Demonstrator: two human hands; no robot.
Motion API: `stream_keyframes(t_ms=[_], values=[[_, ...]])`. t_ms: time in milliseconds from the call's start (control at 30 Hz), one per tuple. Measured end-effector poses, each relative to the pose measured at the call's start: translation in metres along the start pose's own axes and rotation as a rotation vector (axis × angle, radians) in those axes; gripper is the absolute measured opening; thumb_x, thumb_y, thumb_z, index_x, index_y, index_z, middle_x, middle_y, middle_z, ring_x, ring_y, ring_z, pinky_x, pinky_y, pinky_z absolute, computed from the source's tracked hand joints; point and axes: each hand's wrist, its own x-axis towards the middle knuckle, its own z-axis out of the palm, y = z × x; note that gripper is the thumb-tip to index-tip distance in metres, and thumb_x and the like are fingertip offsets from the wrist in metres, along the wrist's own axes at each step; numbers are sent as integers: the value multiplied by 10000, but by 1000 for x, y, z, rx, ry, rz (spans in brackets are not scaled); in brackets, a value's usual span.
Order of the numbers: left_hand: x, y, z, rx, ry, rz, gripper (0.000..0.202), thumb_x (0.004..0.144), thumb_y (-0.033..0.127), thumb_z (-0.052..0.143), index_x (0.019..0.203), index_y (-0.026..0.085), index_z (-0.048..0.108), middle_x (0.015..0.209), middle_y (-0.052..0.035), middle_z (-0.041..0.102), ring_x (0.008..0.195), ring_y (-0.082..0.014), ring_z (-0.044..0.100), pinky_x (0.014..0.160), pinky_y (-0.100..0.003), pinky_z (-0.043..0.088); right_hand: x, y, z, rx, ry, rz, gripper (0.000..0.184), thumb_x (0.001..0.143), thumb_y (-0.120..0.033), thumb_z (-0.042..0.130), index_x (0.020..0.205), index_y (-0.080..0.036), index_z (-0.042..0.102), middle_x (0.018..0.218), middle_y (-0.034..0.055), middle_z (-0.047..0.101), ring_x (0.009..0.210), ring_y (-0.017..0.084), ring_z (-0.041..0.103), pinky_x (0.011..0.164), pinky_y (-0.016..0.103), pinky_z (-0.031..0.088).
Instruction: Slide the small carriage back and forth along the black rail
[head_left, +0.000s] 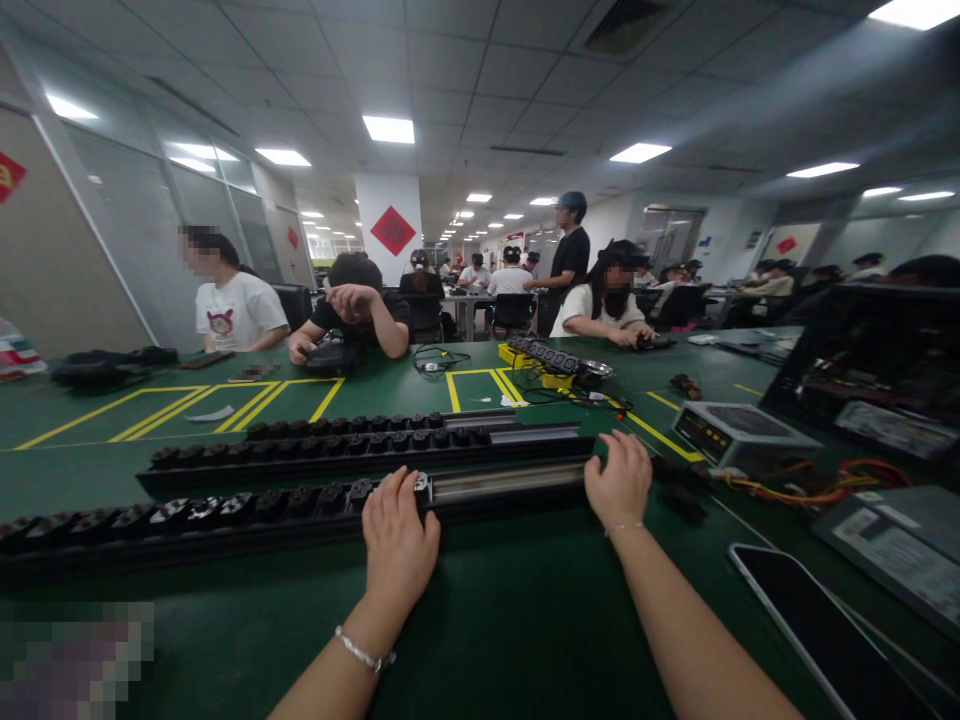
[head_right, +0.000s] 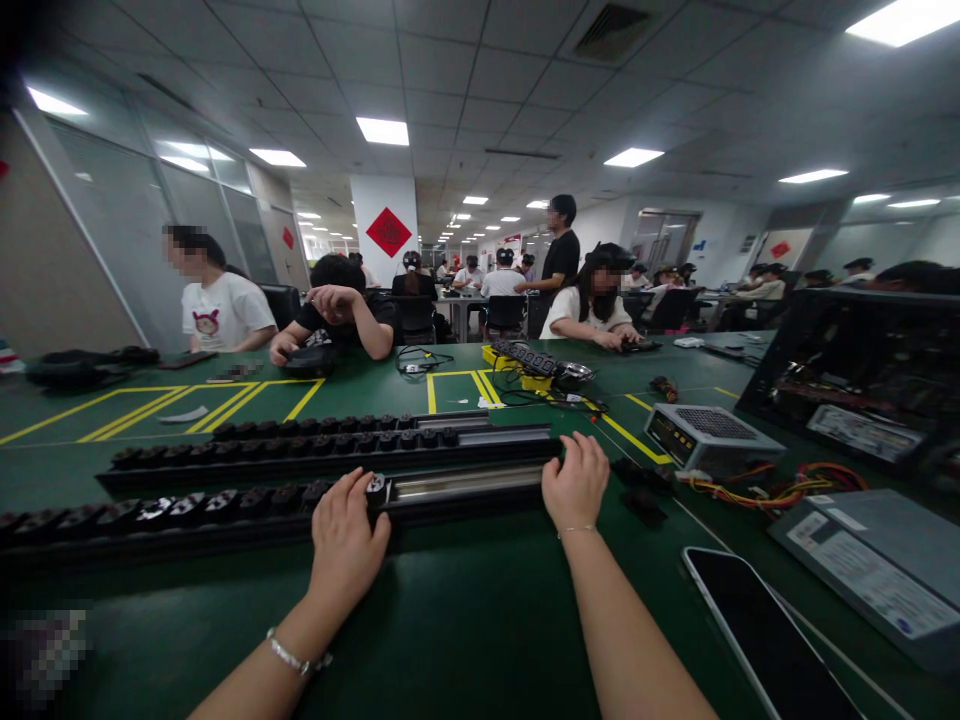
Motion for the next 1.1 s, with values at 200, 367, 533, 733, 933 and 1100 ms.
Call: stream_keyframes(t_ms=[200,367,533,733,933,1100], values=[[-5,-2,5,84,-71,49,548,816,242,433,1344,115,358,1393,-147,436,1376,-315,198,1090,-586,181,-14,-23,7,95,-326,-210,354,840,-246,335,1030,-215,633,1132,49,636,1128,204,504,1015,404,293],[-5,-1,5,111,-91,54,580,811,218,415,1373,107,321,1417,-138,410,1397,-303,119,1104,-594,134,-13,-24,3,99,-361,-197,346,846,-239,351,1024,-229,648,1124,25,652,1118,194,523,976,379,318],[-4,2,6,113,-152,89,573,811,211,408,1371,114,337,1427,-115,403,1397,-300,120,1111,-580,136,-14,-24,2,80,-346,-197,343,859,-242,350,1026,-225,649,1114,26,659,1109,190,530,942,365,327],[-8,5,7,192,-150,132,613,801,205,413,1394,100,303,1432,-134,389,1395,-310,123,1111,-568,142,-18,-22,6,78,-297,-250,322,877,-279,368,1028,-220,647,1104,38,663,1093,200,533,917,371,328],[-11,3,7,170,-200,157,659,779,171,403,1414,90,247,1412,-108,425,1370,-261,241,1130,-524,134,-22,-19,6,50,-289,-292,337,894,-331,361,1073,-235,630,1135,35,649,1103,210,513,910,385,329],[-11,3,8,172,-183,165,631,789,182,393,1400,84,275,1366,-126,480,1317,-245,352,1129,-529,116,-26,-14,5,37,-285,-321,358,903,-370,352,1125,-261,612,1198,27,615,1117,221,484,922,396,329]])
